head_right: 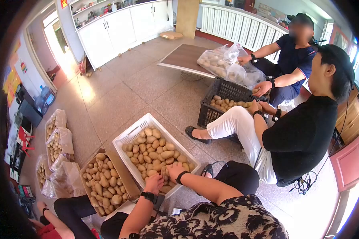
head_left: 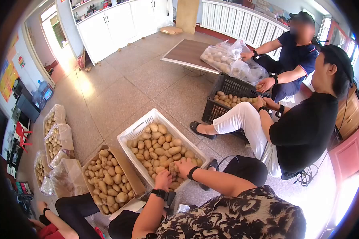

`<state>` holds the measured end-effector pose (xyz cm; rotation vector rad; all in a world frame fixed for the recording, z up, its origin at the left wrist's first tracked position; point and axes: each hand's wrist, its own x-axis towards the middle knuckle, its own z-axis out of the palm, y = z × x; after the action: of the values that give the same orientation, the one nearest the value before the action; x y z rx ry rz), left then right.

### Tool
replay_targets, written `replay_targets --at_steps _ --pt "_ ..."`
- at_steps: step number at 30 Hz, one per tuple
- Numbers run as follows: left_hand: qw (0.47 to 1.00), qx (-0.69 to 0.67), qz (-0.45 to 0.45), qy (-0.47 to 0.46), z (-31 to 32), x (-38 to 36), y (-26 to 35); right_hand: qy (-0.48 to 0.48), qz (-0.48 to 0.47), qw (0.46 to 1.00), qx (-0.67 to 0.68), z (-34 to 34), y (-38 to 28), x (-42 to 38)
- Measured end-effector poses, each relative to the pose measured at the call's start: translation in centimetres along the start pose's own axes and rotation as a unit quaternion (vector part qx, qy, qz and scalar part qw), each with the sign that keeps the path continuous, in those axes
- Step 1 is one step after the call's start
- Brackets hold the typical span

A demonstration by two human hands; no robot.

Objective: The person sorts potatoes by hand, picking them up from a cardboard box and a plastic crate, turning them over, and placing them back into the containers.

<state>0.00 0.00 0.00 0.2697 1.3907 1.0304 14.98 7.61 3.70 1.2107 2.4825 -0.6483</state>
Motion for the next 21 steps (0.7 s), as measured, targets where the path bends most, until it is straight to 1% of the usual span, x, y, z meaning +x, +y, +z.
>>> replay_targets --at_steps 2,3,5,7,9,11,13,15,17,18,20,21 --pt "0.998 -0.007 -0.045 0.037 -0.3 -1.8 0.5 0.039 0.018 0.998 0.035 0.6 -0.2 -0.1" --pt "0.998 -0.004 -0.040 0.038 -0.3 -1.7 0.9 0.045 0.016 0.998 0.036 0.6 0.2 0.4" --pt "0.997 -0.074 -0.026 0.017 -1.1 -2.7 0.2 0.071 0.000 0.996 0.056 1.8 0.2 0.4" --pt "0.995 -0.093 -0.033 0.006 -1.3 -2.9 0.5 0.062 -0.003 0.996 0.063 1.6 0.4 0.5" --pt "0.991 -0.126 -0.037 -0.027 -1.5 -2.5 0.8 0.024 -0.020 0.999 0.020 1.1 0.5 0.9" --pt "0.992 -0.113 -0.051 -0.030 -0.7 -1.5 0.7 0.008 -0.006 1.000 0.015 0.8 1.7 0.9" --pt "0.983 -0.169 -0.066 -0.024 -1.3 -1.6 -0.1 -0.009 0.011 0.996 0.091 -0.4 0.6 -0.1" --pt "0.973 -0.212 -0.072 -0.063 -1.4 -1.3 -0.5 0.005 0.005 0.992 0.122 0.4 1.2 0.6" --pt "0.975 -0.205 -0.073 -0.053 -1.5 -1.5 -0.4 0.029 0.008 0.986 0.166 -0.1 0.6 0.3" --pt "0.973 -0.213 -0.073 -0.051 -1.6 -1.2 -0.2 0.023 0.005 0.987 0.160 -1.0 -0.1 0.2" --pt "0.978 -0.189 -0.073 -0.047 -1.2 -1.3 -0.3 0.100 -0.056 0.982 0.148 -2.5 -1.4 -1.3" --pt "0.976 -0.202 -0.071 -0.035 -1.1 -1.5 0.1 0.088 -0.068 0.983 0.144 -2.9 -1.9 -1.2"
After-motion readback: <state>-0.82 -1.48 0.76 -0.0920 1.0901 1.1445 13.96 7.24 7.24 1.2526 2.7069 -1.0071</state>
